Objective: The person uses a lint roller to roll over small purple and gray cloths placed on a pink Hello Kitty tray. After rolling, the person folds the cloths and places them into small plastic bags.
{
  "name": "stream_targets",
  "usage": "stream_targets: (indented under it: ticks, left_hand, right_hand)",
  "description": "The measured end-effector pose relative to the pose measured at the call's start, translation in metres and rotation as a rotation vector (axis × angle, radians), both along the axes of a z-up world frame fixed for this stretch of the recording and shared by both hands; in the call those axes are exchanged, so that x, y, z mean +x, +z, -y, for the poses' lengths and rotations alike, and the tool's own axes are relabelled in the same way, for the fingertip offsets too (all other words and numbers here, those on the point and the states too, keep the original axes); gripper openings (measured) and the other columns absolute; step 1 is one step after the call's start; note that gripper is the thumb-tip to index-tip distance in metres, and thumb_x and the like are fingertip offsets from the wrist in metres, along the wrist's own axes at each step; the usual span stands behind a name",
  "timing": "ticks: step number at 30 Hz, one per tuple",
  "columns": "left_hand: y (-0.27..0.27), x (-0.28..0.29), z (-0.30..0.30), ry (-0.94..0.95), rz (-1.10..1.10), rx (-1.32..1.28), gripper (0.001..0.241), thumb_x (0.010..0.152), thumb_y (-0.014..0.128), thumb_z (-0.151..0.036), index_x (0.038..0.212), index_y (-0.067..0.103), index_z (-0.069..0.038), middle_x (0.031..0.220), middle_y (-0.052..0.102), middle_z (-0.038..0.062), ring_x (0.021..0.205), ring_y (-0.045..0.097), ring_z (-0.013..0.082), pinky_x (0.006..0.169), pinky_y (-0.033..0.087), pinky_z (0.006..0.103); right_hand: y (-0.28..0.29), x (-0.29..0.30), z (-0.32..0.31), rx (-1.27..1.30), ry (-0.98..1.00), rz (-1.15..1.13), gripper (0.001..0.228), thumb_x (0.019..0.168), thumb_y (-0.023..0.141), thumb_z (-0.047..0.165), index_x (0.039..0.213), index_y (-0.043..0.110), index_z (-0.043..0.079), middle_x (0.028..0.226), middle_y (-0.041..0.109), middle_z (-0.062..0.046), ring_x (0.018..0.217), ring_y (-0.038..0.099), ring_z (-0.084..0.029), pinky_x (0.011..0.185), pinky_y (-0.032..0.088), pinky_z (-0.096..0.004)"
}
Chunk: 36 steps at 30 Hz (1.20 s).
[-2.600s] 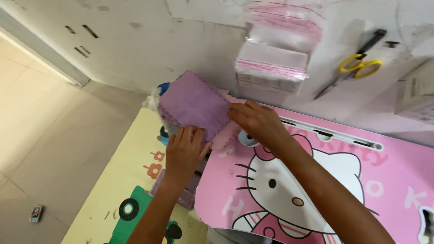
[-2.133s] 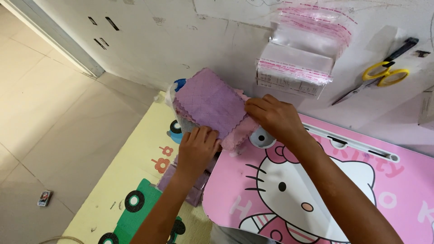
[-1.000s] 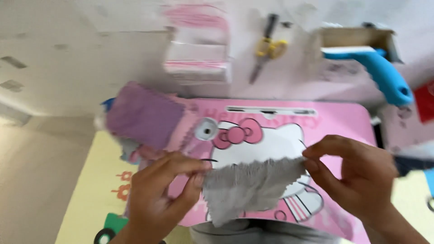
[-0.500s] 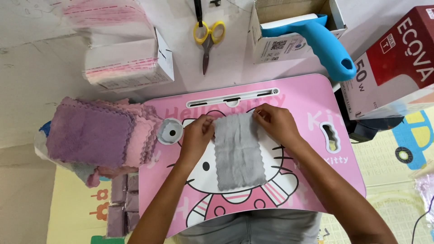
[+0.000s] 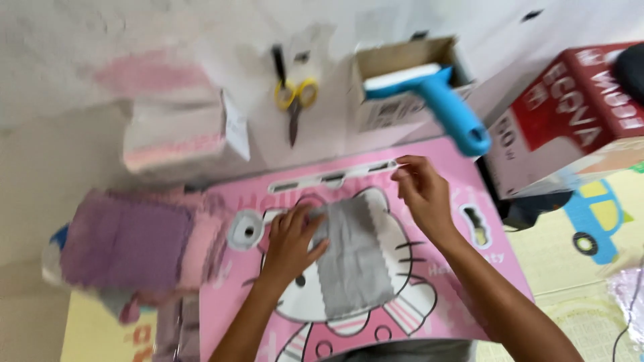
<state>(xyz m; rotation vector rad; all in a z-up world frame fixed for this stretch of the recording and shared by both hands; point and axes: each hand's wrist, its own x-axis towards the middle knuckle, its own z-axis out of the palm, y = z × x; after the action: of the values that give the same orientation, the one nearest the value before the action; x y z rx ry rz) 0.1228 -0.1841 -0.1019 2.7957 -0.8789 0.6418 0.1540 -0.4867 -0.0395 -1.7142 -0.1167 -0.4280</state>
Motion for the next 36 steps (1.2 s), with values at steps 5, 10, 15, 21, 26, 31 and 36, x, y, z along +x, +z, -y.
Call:
stream_targets:
  ticks: [5,10,15,21,26,31,36]
  left_hand:
    - [0.006,0.0,0.002,-0.028,-0.048,-0.11,0.05,0.085,0.076,-0.043,0.129,0.067,-0.021,0.14,0.057,0.011,0.131,0.051,0.031,0.107,0.036,0.0556]
    - [0.007,-0.001,0.003,0.011,-0.106,-0.116,0.045,0.089,0.07,-0.041,0.128,0.066,-0.019,0.136,0.056,0.007,0.127,0.051,0.0295,0.108,0.035,0.0543]
    - [0.002,0.0,0.002,0.041,-0.141,-0.139,0.046,0.092,0.067,-0.04,0.132,0.063,-0.018,0.142,0.056,0.008,0.134,0.048,0.0286,0.112,0.031,0.0548]
    - [-0.002,0.001,0.0,0.032,-0.126,-0.155,0.043,0.093,0.065,-0.04,0.131,0.064,-0.019,0.141,0.055,0.006,0.133,0.048,0.0273,0.111,0.032,0.053]
    - [-0.001,0.001,0.0,0.031,-0.124,-0.158,0.042,0.092,0.067,-0.039,0.129,0.065,-0.02,0.141,0.056,0.007,0.132,0.049,0.0276,0.109,0.033,0.0521]
    - [-0.011,0.005,-0.004,0.041,-0.157,-0.142,0.043,0.093,0.066,-0.041,0.131,0.063,-0.021,0.143,0.053,0.008,0.129,0.049,0.031,0.111,0.033,0.054]
    - [-0.015,0.004,-0.004,0.058,-0.13,-0.151,0.047,0.097,0.061,-0.046,0.137,0.063,-0.021,0.147,0.054,0.013,0.133,0.047,0.038,0.113,0.033,0.0572]
  right_hand:
    - [0.094,-0.017,0.031,0.382,0.098,0.149,0.044,0.107,0.042,0.035,0.14,0.043,0.006,0.094,0.066,-0.026,0.048,0.057,-0.022,0.044,0.047,-0.031]
    - [0.194,-0.028,0.029,0.318,0.275,-0.054,0.084,0.091,0.044,0.064,0.154,0.036,0.01,0.108,0.069,-0.032,0.05,0.066,-0.027,0.043,0.056,-0.032]
    - [0.218,-0.023,0.022,0.215,0.354,-0.343,0.061,0.094,0.05,0.041,0.151,0.04,0.021,0.131,0.071,-0.021,0.068,0.075,-0.03,0.056,0.064,-0.035]
    - [0.214,-0.029,0.023,0.43,0.397,-0.377,0.056,0.097,0.054,0.019,0.152,0.043,0.017,0.126,0.069,-0.018,0.073,0.071,-0.027,0.06,0.061,-0.037]
    - [0.214,-0.057,0.04,0.471,0.477,-0.176,0.061,0.094,0.059,0.012,0.152,0.039,0.014,0.131,0.064,-0.026,0.089,0.069,-0.027,0.069,0.062,-0.039]
    - [0.189,-0.101,0.059,0.559,0.541,-0.158,0.064,0.088,0.061,-0.003,0.142,0.039,0.023,0.124,0.057,-0.027,0.084,0.06,-0.024,0.067,0.054,-0.036]
    - [0.098,-0.154,0.073,0.055,0.158,-0.173,0.034,0.097,0.057,0.02,0.128,0.048,0.008,0.064,0.049,-0.01,0.04,0.042,-0.015,0.032,0.035,-0.026]
